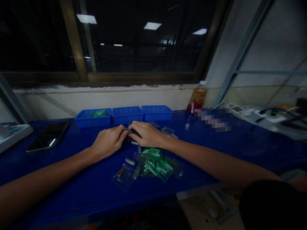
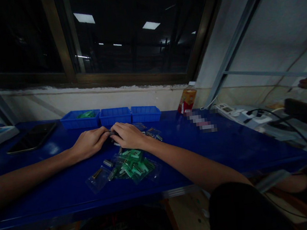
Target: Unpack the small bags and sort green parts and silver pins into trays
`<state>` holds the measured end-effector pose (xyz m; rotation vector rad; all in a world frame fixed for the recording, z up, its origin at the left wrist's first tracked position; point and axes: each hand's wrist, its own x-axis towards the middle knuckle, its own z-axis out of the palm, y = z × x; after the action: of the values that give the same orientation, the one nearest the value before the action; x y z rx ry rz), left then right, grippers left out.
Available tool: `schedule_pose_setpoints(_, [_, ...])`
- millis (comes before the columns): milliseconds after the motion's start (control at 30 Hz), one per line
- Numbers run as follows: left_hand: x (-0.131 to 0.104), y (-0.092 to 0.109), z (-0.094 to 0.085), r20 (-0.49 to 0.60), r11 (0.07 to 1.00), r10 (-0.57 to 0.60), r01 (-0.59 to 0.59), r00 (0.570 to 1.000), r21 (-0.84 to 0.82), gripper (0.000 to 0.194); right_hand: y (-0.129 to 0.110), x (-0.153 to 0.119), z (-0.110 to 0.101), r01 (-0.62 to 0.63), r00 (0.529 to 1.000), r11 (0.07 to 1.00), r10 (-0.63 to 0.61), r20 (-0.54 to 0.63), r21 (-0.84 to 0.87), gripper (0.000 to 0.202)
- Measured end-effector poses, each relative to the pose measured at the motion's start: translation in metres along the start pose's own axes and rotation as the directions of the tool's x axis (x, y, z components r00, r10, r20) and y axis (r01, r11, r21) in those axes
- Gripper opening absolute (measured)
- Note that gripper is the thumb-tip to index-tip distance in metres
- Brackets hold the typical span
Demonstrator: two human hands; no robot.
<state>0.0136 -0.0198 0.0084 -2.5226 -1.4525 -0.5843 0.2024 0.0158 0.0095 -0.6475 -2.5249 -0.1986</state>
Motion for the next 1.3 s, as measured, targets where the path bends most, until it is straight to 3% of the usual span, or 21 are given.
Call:
schedule_pose_setpoints(333, [-0.0012,-0.0013,0.0027,-0.079,0.995,0.059,-0.065,0.995,-0.074,0.026,0.0032,0.0008,0.0029,0.016,1.0,0.998,-0.017,-0.021,-0.062,0.021])
schedule_pose_setpoints(667, [-0.0006,0.0004,0.0004,-0.028,1.0,0.026,-0.026,0.999,-0.014,0.029,-0.0007,-0.0001,-0.0014,-0.033,0.999,0.998,0.033,0.002,0.058,0.019])
schedule_pose_setpoints(867, [-0.0002,0.0,-0.0007,0.008,0.999,0.014,-0.014,1.0,0.038,0.033,0.0001,0.0001,-0.0004,-0.014,1.0,1.0,0.014,0.008,0.016,0.014])
schedule_pose_setpoints(1100, [-0.0012,0.001,-0.0007,-0.061,0.995,0.041,-0.046,0.997,-0.084,0.027,0.0,0.0011,0.0001,-0.014,1.0,0.999,0.014,-0.003,-0.036,0.017])
schedule_pose_setpoints(1300, [-0.0013,0.0004,-0.0007,-0.057,0.995,0.035,-0.04,0.998,-0.091,0.025,0.0004,0.0008,0.0002,-0.022,1.0,0.999,0.022,0.004,-0.025,0.018])
